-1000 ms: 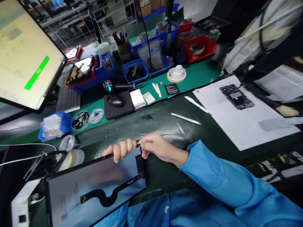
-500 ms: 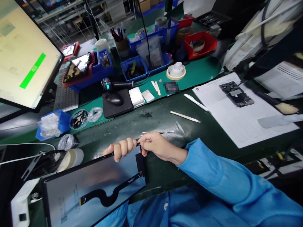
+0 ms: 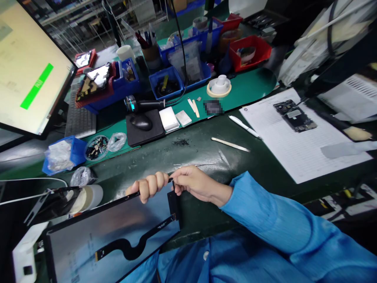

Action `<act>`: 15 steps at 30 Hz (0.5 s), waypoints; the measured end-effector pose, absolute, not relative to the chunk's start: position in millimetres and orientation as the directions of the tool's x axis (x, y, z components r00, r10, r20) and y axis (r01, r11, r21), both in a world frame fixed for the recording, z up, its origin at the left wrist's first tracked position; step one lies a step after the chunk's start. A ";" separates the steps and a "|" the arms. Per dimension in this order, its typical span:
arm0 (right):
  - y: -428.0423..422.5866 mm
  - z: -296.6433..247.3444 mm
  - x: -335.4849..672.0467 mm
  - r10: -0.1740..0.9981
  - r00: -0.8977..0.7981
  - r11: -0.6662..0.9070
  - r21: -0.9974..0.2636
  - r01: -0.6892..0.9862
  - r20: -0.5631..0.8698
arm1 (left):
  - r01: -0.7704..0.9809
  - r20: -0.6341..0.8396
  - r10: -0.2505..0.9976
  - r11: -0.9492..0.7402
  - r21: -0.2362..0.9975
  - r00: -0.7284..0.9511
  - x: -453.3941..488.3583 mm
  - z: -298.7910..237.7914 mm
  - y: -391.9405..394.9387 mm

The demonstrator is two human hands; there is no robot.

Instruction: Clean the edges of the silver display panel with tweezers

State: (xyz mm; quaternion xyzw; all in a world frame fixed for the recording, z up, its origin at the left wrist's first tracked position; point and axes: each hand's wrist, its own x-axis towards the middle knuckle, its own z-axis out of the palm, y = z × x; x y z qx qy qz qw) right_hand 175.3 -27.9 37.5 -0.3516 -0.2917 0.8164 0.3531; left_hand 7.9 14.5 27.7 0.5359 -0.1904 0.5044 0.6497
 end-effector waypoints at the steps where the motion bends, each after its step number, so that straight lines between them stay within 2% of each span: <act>1: -27.5 37.4 175.3 0.783 -0.501 -0.577 -0.730 -0.366 -0.369 | -0.858 0.786 0.460 -0.095 0.506 0.412 8.3 28.4 14.4; 4: -25.1 38.0 176.1 0.793 -0.498 -0.548 -0.767 -0.333 -0.351 | -0.848 0.767 0.502 -0.117 0.518 0.399 10.8 32.2 13.6; 7: -21.4 40.9 179.1 0.802 -0.485 -0.517 -0.813 -0.269 -0.349 | -0.837 0.763 0.493 -0.119 0.535 0.418 13.3 36.8 12.9; 11: -16.5 45.6 184.0 0.798 -0.463 -0.483 -0.870 -0.104 -0.387 | -0.812 0.733 0.516 -0.117 0.572 0.443 14.1 41.4 10.9; 15: -15.5 46.2 186.3 0.821 -0.438 -0.394 -0.918 0.027 -0.366 | -0.756 0.683 0.533 -0.119 0.644 0.499 14.9 45.9 2.8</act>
